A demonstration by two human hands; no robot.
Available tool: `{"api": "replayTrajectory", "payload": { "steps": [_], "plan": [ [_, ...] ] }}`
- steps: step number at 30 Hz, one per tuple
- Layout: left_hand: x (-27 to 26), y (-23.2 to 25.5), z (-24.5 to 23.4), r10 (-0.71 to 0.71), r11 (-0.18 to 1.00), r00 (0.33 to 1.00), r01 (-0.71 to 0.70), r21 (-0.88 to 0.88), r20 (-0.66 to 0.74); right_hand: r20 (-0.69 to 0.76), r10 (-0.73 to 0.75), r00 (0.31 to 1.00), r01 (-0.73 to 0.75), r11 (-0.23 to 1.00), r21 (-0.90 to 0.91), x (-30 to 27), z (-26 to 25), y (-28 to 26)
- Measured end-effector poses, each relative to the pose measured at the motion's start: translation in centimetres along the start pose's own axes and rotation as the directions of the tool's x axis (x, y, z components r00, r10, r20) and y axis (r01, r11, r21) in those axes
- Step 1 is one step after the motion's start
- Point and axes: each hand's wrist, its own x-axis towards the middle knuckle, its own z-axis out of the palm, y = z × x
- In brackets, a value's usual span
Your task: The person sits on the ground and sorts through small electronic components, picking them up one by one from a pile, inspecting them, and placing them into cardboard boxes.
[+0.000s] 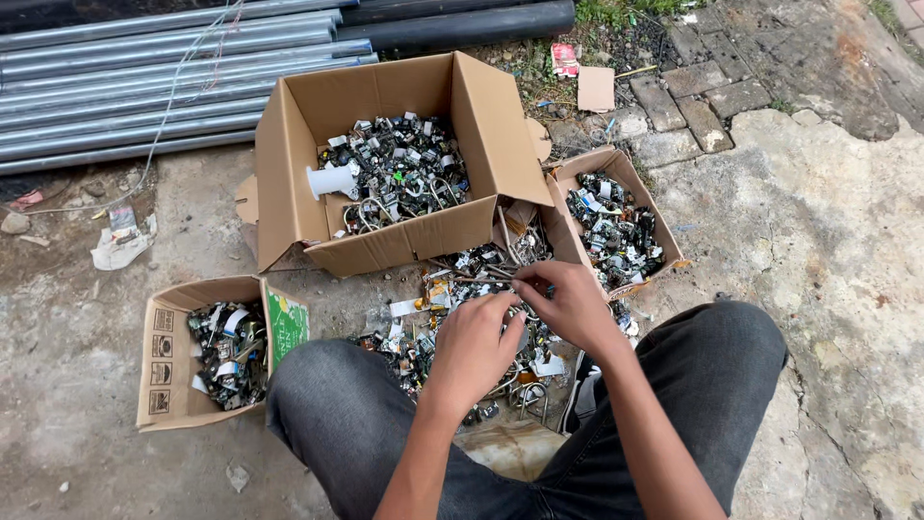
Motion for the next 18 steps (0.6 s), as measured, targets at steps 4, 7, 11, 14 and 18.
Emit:
{"api": "replayTrajectory", "payload": {
  "steps": [4,7,11,14,18],
  "plan": [
    [0.7,-0.3,1.3,-0.055,0.998,0.994,0.055,-0.002,0.097,-0.03,0.159,0.987,-0.16,0.987,-0.028,2.6,5.2,8.8],
    [1.6,0.0,1.2,-0.096,0.995,0.982,0.1,-0.018,0.16,-0.112,0.324,0.939,-0.329,0.944,-0.027,2.4,10.3,17.9],
    [3.3,-0.9,2.7,-0.116,0.993,0.98,0.119,-0.01,0.163,-0.115,0.537,0.836,-0.541,0.841,-0.008,0.6,12.8,23.5],
    [4.4,-2.4,5.3,-0.093,0.996,0.977,0.094,0.0,0.19,-0.171,0.633,0.755,-0.635,0.771,0.046,-1.9,12.6,25.8],
    [5.7,-3.0,7.3,-0.075,0.996,0.964,0.085,-0.03,0.256,-0.295,0.736,0.61,-0.792,0.583,-0.181,-5.0,12.3,30.7]
  ]
}}
